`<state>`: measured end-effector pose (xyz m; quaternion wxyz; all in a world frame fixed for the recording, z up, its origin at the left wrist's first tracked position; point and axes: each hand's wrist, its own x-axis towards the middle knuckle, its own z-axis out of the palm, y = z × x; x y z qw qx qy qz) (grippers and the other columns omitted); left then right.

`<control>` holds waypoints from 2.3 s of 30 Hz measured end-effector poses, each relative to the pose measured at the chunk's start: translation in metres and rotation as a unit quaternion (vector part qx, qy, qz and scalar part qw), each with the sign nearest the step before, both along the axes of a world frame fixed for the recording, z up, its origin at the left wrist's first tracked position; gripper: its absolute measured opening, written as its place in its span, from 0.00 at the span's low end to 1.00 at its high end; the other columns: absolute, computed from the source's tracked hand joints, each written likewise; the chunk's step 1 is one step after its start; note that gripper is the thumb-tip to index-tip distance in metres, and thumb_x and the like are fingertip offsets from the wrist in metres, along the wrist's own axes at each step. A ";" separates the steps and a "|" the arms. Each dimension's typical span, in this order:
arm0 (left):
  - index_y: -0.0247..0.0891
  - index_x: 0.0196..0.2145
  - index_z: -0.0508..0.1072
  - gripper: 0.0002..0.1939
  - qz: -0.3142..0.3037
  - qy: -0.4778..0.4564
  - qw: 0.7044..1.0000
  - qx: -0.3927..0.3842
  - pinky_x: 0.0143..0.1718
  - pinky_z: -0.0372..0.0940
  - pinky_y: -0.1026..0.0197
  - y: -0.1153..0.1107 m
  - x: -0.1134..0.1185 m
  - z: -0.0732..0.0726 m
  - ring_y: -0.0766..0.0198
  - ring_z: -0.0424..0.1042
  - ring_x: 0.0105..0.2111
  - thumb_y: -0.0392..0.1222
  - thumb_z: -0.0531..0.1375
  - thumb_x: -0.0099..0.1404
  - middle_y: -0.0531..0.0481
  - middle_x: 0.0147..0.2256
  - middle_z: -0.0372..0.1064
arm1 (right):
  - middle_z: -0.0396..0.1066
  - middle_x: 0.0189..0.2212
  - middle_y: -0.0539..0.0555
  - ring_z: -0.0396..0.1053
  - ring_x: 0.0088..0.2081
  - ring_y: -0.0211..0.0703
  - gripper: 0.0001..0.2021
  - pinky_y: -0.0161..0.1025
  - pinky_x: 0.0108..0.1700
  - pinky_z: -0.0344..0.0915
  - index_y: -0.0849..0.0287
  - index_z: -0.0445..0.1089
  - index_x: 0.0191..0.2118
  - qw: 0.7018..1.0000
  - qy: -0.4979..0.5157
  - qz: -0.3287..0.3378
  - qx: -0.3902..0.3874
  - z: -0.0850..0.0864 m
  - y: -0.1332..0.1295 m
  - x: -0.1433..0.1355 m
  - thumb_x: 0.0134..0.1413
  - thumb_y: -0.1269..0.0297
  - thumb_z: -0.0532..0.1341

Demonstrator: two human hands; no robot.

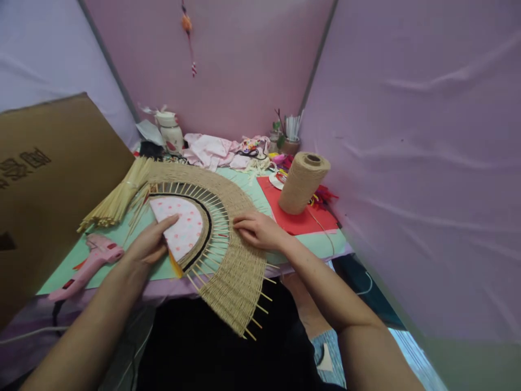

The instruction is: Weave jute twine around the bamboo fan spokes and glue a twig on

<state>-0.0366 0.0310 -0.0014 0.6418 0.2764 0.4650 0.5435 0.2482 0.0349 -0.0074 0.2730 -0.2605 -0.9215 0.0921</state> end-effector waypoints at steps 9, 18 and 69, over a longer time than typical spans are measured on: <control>0.25 0.38 0.76 0.08 -0.024 0.043 0.995 -0.083 0.31 0.75 0.60 0.005 -0.010 0.001 0.57 0.78 0.27 0.26 0.57 0.61 0.36 0.33 0.78 | 0.74 0.44 0.58 0.70 0.48 0.44 0.11 0.48 0.50 0.69 0.58 0.71 0.43 0.999 0.041 0.023 0.005 -0.025 0.004 0.009 0.57 0.71 0.54; 0.23 0.43 0.75 0.13 0.018 0.049 0.992 -0.112 0.32 0.75 0.60 0.006 -0.006 0.001 0.58 0.78 0.26 0.25 0.59 0.60 0.34 0.34 0.78 | 0.72 0.40 0.58 0.69 0.44 0.44 0.09 0.45 0.47 0.68 0.59 0.70 0.40 0.999 0.032 0.010 -0.004 -0.024 0.004 0.010 0.58 0.71 0.53; 0.25 0.41 0.76 0.12 0.023 0.056 0.993 -0.103 0.28 0.74 0.62 0.006 -0.003 0.003 0.59 0.77 0.26 0.24 0.57 0.61 0.37 0.34 0.78 | 0.73 0.48 0.60 0.69 0.52 0.45 0.15 0.49 0.53 0.69 0.59 0.69 0.51 0.999 0.005 0.051 0.012 -0.028 -0.054 0.034 0.58 0.68 0.56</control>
